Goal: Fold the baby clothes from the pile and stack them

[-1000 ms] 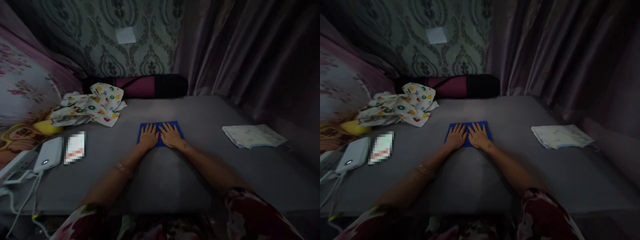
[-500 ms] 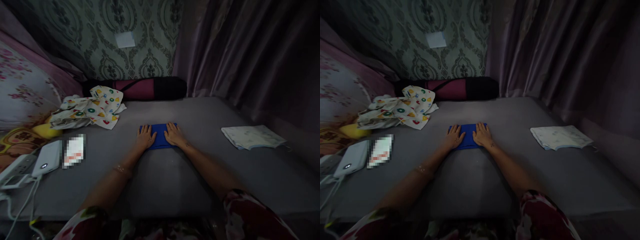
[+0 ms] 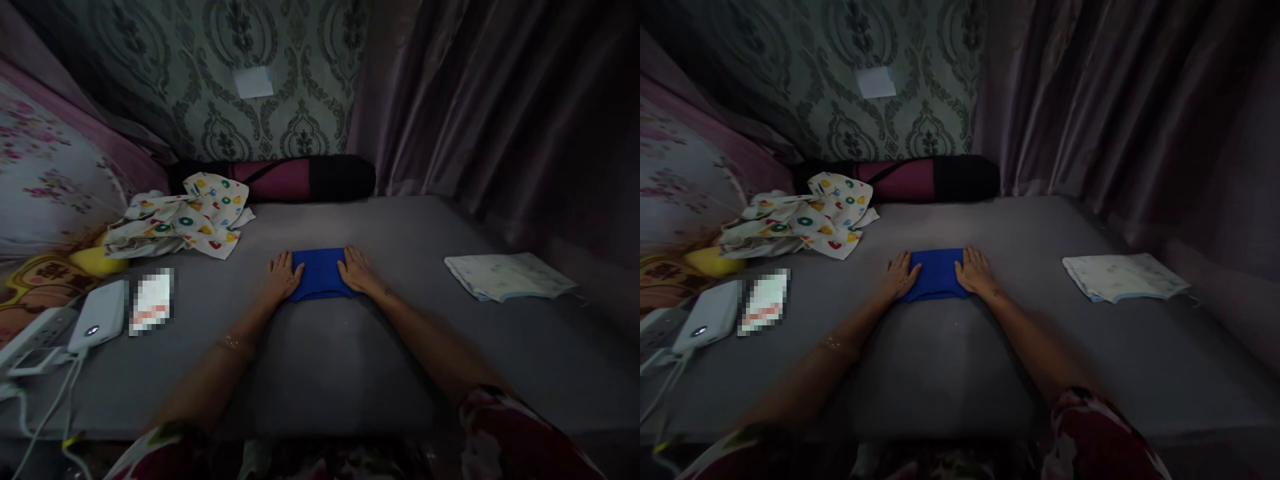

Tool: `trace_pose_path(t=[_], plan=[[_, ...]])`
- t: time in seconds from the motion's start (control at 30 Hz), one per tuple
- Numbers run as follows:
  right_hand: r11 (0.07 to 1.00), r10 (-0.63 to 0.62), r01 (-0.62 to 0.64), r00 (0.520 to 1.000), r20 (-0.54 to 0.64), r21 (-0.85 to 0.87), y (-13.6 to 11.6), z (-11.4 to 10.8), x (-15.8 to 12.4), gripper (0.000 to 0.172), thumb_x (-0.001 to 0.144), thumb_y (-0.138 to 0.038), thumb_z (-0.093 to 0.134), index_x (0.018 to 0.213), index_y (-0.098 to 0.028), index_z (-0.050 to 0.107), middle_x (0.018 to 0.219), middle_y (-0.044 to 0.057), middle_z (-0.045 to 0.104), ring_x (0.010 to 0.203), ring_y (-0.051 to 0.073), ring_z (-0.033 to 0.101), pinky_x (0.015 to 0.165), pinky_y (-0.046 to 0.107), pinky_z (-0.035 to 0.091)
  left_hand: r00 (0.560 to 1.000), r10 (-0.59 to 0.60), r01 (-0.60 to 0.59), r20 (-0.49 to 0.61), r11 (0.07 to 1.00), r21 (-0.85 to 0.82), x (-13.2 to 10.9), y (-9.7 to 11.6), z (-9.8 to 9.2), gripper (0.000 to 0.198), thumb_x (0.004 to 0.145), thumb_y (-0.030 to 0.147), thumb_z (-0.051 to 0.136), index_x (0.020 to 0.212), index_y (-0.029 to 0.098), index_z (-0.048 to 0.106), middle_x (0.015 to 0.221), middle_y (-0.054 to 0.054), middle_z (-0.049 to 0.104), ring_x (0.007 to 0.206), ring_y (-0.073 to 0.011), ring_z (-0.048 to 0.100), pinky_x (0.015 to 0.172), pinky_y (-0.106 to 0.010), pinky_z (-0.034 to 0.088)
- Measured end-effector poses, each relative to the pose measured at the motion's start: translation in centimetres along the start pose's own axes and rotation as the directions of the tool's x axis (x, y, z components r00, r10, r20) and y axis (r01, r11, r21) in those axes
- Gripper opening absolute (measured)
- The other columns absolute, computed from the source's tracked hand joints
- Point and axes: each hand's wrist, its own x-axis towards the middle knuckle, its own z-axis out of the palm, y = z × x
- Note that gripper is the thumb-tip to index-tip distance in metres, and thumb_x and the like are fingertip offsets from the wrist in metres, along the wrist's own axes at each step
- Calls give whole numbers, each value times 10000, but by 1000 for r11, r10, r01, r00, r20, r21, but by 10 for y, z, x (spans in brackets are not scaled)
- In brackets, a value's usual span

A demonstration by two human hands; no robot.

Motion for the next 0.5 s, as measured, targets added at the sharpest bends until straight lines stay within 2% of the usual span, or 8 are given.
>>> trace_pose_path(t=[0.1, 0.17, 0.27, 0.37, 0.5], plan=[[1000, 20, -20, 999, 33, -15, -4, -5, 1, 658, 985, -399, 212, 1493, 17, 255, 1561, 184, 252, 1445, 279, 213, 1174, 416, 160, 1000, -12, 13, -9, 999, 53, -3, 7, -6, 685, 967, 510, 212, 1483, 72, 314, 1548, -171, 296, 1433, -306, 264, 1160, -515, 192], [999, 19, -18, 1000, 7, -48, -10, -7, 0, 633, 983, -386, 235, 1487, -6, 291, 1555, 183, 270, 1442, 284, 218, 1174, 458, 139, 997, 7, 2, -75, 992, 123, -6, 18, -11, 661, 970, 484, 222, 1459, 62, 363, 1541, -188, 301, 1438, -322, 246, 1159, -542, 162], [991, -95, 88, 993, -72, -97, -24, -6, -3, 568, 976, -342, 274, 1480, -93, 351, 1562, 159, 268, 1445, 282, 210, 1168, 506, 103, 983, 121, -96, -137, 980, 174, -10, 38, -11, 607, 981, 412, 215, 1437, 60, 405, 1538, -176, 317, 1450, -305, 215, 1173, -531, 116], [973, -212, 206, 976, -52, -103, -38, -1, -7, 542, 967, -314, 297, 1480, -156, 369, 1569, 129, 263, 1444, 272, 220, 1161, 516, 126, 983, 171, -161, -61, 977, 141, -12, 52, -3, 574, 979, 366, 220, 1458, 95, 383, 1538, -140, 332, 1444, -284, 242, 1172, -518, 149], [971, -223, 220, 975, -21, -99, -43, 3, -10, 543, 966, -316, 290, 1479, -159, 371, 1566, 131, 270, 1436, 280, 240, 1150, 541, 149, 985, 169, -162, -33, 976, 143, -13, 56, 5, 562, 977, 352, 230, 1471, 121, 366, 1550, -133, 305, 1442, -287, 247, 1162, -531, 162]])
